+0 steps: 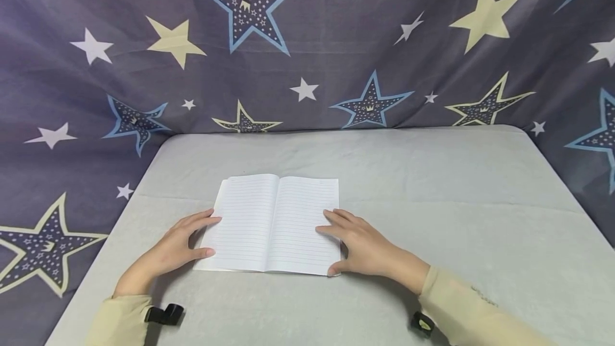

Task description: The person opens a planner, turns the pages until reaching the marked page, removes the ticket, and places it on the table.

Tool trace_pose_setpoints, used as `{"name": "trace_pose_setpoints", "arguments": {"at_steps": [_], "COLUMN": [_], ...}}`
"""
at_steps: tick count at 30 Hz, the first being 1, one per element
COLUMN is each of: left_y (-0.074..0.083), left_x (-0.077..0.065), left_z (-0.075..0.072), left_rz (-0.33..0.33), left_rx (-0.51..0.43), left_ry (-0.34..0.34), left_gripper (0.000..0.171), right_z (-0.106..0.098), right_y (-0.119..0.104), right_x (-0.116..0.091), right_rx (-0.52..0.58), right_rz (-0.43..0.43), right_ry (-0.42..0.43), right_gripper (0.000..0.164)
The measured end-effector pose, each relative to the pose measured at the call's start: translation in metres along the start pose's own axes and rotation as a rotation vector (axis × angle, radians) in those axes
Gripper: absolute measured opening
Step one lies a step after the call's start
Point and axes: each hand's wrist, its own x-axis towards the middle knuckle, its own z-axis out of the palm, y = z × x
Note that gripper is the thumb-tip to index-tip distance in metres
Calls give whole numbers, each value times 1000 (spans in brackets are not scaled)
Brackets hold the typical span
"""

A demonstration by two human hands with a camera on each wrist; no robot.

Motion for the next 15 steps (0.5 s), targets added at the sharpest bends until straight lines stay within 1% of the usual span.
{"name": "trace_pose_setpoints", "arguments": {"at_steps": [5, 9, 15], "left_y": [0, -1, 0], "left_x": [-1, -1, -1], "left_z": [-1, 0, 0], "left_rz": [-1, 3, -1], "left_rx": [-5, -7, -6], "left_ry": [-9, -9, -8], "left_gripper": [67, 66, 66], "right_z": [5, 7, 7], "right_y": [3, 2, -2], "right_x": [-5, -6, -6], "right_rx": [9, 9, -25], "right_rz": [-5, 12, 23], "right_ry": [10, 20, 43], "right_gripper": [85, 82, 74]}}
